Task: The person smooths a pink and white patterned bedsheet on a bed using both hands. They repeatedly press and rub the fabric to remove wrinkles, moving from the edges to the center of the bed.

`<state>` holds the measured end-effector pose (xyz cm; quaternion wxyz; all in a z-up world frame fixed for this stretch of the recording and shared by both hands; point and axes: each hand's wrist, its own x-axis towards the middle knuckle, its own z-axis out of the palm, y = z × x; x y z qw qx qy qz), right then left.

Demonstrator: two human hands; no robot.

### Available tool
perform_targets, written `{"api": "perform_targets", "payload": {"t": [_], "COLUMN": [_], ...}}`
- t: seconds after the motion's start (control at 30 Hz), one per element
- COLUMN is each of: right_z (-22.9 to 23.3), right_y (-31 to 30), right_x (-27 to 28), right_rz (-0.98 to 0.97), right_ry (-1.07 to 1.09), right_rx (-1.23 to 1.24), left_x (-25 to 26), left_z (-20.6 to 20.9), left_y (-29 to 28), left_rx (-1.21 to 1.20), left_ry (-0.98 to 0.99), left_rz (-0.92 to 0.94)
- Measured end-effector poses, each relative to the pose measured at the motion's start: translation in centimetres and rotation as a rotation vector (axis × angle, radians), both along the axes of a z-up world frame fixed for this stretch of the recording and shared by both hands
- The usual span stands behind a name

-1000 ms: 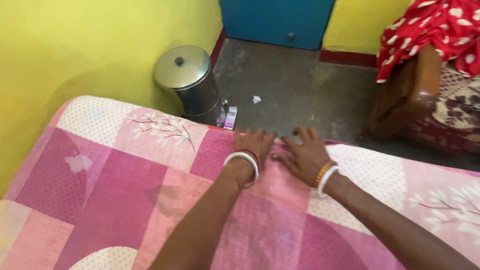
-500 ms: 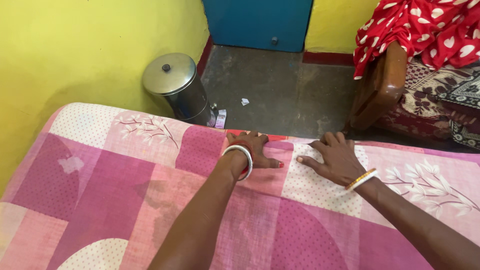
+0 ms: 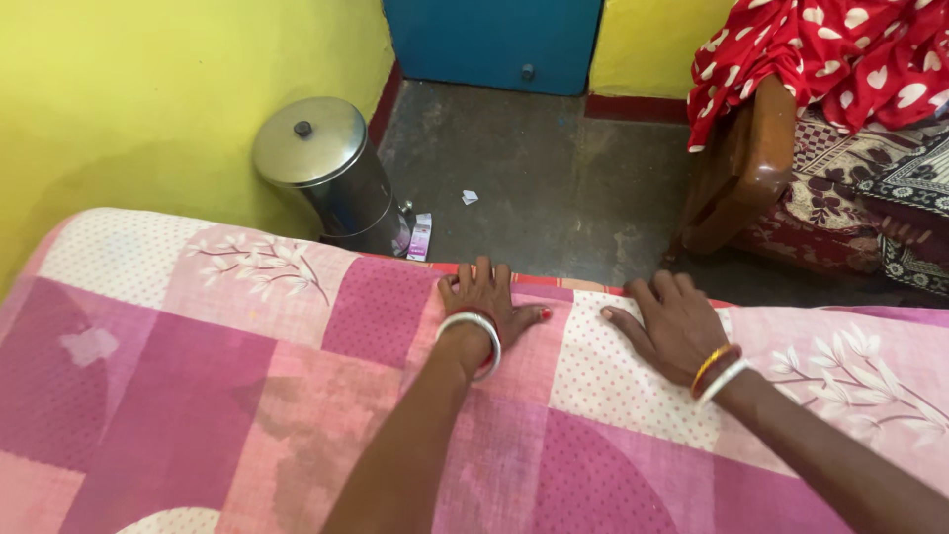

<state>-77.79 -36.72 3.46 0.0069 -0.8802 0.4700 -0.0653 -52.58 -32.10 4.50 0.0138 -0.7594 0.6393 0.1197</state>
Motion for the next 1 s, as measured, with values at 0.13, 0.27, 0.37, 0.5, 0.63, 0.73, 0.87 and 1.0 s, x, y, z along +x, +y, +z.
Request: {"api": "perform_targets", "payload": {"t": [0.13,0.27,0.37,0.5,0.63,0.73,0.87,1.0], "right_z": [-1.5,-2.0,-2.2,-2.6,-1.7,-1.6,-2.2,-0.7], "right_y": [-1.1,-1.8,-2.3,-1.6,-0.5,0.6,0.4,0.6], "right_x": [0.6,0.9,0.6,-2.6,-10.5,-16.7,-18.8,-17.9], "right_rz": [-0.046,-0.120,-0.050,0.016,-0.122,-0.078,-0.024,-0.214], "right_ry": [0.011,0.070,-0.036,-0.227,-0.003,-0.097,-0.164,0.033], "right_rx": [-0.171,0.066,0.006,-0.209,-0.121,-0.147,-0.214,0.022], "left_x": [-0.2,-0.7,-2.5,-7.2,-12.1,-14.5,-15.4,-15.6], "left_z": [-2.4,-2.6,-2.4,-3.3,-2.4,-0.7,1.6,3.8], "left_y": [-0.9,-1.2,-1.4,-1.8,-1.2,-0.1,-0.4,-0.5], "left_rx": [-0.066,-0.058,-0.186,-0.212,-0.110,0.063,0.120,0.182], "left_ry": [0.007,0.008,-0.116,-0.163,0.203,0.205,0.136,0.123], "left_rz": [0.027,0.059,0.011,-0.192,-0.276,-0.207,-0.167,-0.135]}}
